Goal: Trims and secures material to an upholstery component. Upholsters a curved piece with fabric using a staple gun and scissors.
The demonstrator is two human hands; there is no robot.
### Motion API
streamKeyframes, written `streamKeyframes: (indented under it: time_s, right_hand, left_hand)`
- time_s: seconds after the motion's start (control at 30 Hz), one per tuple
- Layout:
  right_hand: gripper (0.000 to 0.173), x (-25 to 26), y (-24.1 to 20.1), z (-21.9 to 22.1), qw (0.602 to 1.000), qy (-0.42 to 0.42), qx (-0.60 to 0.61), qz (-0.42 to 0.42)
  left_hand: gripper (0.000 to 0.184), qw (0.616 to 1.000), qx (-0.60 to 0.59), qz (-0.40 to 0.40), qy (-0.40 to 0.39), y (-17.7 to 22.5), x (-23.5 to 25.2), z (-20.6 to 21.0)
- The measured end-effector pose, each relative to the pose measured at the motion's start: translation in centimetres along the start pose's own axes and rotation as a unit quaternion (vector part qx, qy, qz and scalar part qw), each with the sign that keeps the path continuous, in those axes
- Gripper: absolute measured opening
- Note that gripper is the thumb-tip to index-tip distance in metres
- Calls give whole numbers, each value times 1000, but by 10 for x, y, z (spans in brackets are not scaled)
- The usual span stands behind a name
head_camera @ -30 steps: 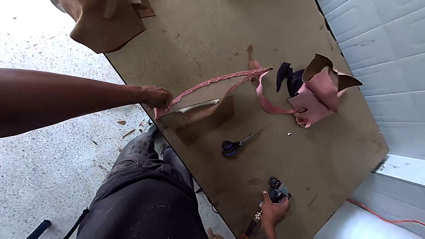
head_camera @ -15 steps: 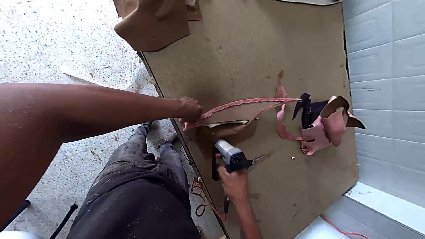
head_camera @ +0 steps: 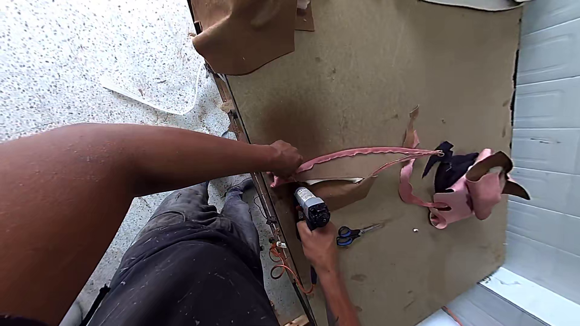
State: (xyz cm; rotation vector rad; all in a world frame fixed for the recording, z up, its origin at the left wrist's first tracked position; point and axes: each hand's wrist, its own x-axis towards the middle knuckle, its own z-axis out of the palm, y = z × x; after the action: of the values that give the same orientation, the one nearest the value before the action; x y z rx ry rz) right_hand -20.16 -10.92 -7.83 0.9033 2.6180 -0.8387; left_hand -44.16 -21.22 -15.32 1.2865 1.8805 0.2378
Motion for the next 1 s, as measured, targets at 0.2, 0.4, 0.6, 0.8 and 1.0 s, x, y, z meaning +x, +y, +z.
streamKeyframes:
  time_s: [0.2,0.4,0.6,0.8,1.0]
  right_hand:
    - [31,5,-5,0,1000,-22,-3,-1]
    - [30,10,-9,-3,998,-60,11,16]
    - [25,4,-5,2,995,-78,56,3]
    - [26,-2,-3,11,994,-84,71,5]
    - [25,2,-3,7,992,-96,86,7]
  left_hand:
    - [18,1000,3,23,3,-5,3,1]
    - [18,1000,2,15,-7,-5,4,1]
    - [21,1000,7,16,-5,-3,1,1]
    - [21,1000,-2,11,-14,-2,2,0]
    - [22,1000,13,6,-10,-1,3,0]
